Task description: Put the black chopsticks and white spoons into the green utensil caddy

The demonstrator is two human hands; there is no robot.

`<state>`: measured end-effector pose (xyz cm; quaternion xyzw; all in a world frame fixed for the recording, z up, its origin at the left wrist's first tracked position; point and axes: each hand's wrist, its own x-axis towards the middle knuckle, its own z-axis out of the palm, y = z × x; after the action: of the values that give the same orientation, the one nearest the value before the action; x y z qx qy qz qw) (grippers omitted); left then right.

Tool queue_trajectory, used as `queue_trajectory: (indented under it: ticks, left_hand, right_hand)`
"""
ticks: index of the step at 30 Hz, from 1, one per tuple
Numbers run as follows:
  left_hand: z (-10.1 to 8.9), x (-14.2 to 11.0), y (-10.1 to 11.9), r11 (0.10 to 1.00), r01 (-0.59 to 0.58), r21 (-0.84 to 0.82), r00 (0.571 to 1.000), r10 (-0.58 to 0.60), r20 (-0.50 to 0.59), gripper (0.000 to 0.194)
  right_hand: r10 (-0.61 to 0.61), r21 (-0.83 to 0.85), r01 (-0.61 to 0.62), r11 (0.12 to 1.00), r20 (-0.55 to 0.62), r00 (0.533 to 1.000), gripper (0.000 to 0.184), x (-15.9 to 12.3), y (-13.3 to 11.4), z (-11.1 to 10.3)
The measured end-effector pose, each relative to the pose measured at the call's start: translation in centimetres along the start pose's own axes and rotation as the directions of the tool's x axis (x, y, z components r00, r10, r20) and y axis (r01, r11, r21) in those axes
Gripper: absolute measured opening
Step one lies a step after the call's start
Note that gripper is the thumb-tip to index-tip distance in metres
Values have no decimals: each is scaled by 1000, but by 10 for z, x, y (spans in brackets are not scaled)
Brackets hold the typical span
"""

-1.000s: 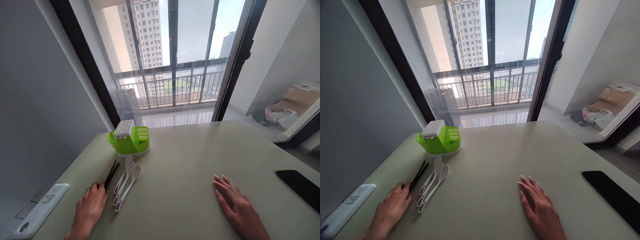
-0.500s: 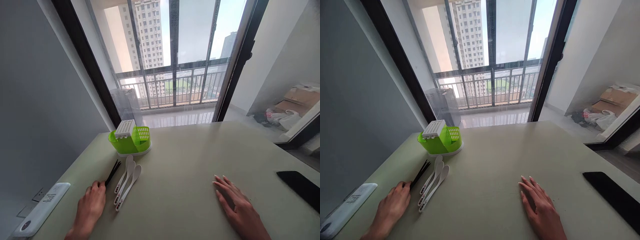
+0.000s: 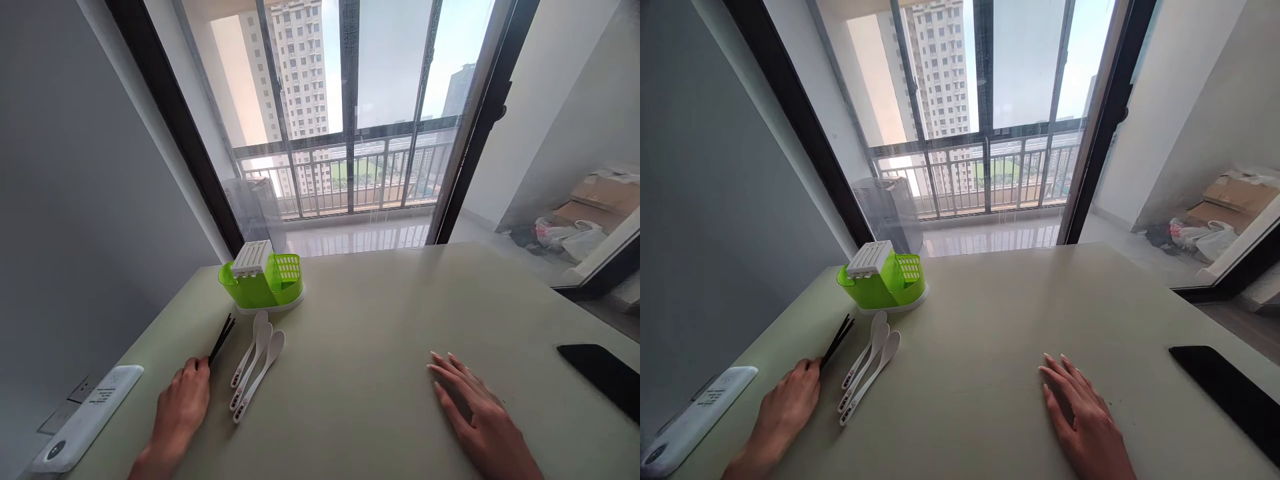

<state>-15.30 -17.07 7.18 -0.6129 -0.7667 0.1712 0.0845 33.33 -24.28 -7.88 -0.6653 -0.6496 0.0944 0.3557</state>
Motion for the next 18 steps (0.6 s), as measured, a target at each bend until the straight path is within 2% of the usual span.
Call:
queue_trajectory:
  ticks: [12,18]
  left_hand:
    - [21,7,-5,990,-16,-140,998,7,-66,55]
    - [30,9,-5,991,-1,-135,997,-9,-72,58]
  right_hand:
    - [-5,-31,5,999,5,1000,39,-1,0,-3]
    - [-13,-28,13,1000,-15,1000,39,-1,-1,-2]
